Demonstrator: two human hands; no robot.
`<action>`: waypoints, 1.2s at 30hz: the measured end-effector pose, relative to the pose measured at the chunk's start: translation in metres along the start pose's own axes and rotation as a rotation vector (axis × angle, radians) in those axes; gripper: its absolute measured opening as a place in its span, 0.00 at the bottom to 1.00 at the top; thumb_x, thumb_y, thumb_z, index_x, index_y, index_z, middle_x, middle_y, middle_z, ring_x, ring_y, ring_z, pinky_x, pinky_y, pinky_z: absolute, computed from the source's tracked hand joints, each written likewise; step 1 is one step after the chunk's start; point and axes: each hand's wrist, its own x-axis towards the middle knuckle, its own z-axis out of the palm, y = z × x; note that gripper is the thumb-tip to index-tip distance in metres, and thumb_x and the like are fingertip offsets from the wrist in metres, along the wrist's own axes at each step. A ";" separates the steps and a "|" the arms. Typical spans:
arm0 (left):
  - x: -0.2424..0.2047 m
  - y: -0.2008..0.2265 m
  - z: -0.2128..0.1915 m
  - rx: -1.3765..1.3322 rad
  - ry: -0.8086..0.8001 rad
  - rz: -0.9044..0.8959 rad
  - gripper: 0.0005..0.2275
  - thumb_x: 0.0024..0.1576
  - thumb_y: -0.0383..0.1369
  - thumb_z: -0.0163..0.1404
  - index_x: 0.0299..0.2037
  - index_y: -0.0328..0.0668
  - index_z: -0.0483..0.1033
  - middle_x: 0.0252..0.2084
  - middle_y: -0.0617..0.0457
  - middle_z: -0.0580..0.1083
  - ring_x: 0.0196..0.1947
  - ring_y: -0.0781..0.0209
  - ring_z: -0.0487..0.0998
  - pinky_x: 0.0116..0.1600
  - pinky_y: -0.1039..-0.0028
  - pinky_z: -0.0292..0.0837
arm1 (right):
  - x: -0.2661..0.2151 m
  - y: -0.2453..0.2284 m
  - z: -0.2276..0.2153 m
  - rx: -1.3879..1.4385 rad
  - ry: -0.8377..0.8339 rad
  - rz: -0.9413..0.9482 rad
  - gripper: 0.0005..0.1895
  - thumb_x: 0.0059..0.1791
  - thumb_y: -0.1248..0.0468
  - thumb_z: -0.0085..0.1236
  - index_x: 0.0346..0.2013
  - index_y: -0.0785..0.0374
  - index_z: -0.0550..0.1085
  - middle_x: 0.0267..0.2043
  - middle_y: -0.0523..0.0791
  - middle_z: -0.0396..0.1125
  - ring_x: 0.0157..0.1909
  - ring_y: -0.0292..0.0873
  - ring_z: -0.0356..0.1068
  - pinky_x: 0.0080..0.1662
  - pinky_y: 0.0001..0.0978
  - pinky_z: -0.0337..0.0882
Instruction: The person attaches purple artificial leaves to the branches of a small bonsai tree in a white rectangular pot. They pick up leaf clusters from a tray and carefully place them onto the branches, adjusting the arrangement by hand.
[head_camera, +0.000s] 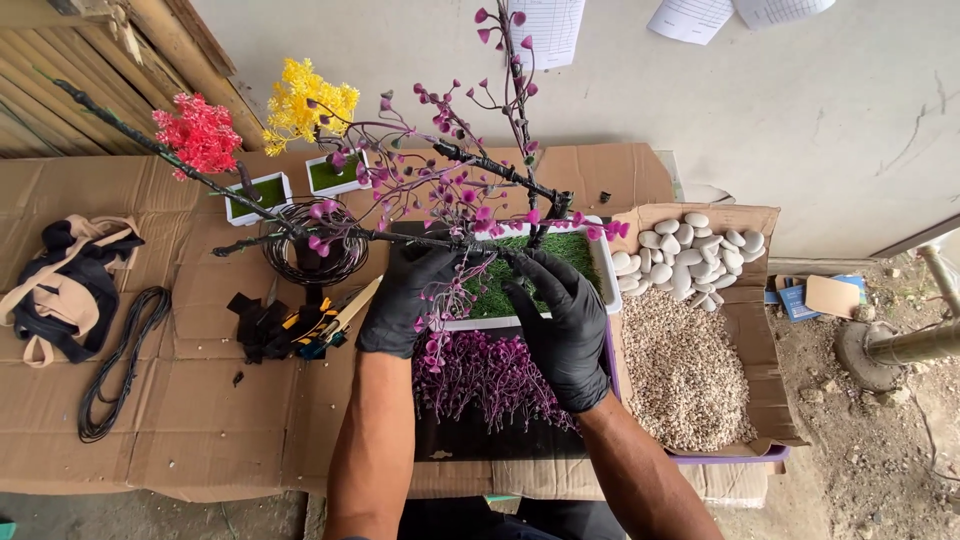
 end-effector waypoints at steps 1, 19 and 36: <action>-0.010 0.016 0.001 -0.110 0.020 -0.117 0.09 0.54 0.25 0.61 0.44 0.33 0.81 0.41 0.41 0.81 0.42 0.55 0.84 0.47 0.68 0.80 | -0.005 0.001 -0.002 0.008 0.001 0.023 0.15 0.46 0.70 0.71 0.47 0.59 0.81 0.44 0.50 0.75 0.34 0.54 0.74 0.36 0.42 0.74; -0.254 -0.009 0.024 0.546 0.238 -0.251 0.13 0.54 0.35 0.59 0.50 0.52 0.81 0.47 0.56 0.83 0.47 0.63 0.83 0.40 0.75 0.84 | -0.191 0.046 -0.050 -0.483 -0.572 0.176 0.25 0.43 0.52 0.68 0.55 0.41 0.74 0.45 0.41 0.71 0.38 0.50 0.72 0.37 0.47 0.70; -0.262 -0.031 0.061 1.095 -0.037 0.264 0.17 0.52 0.32 0.62 0.51 0.47 0.78 0.49 0.56 0.74 0.44 0.53 0.75 0.47 0.62 0.76 | -0.153 0.067 -0.062 -0.503 -0.460 -0.458 0.30 0.52 0.74 0.53 0.66 0.52 0.59 0.29 0.42 0.57 0.26 0.46 0.56 0.26 0.45 0.58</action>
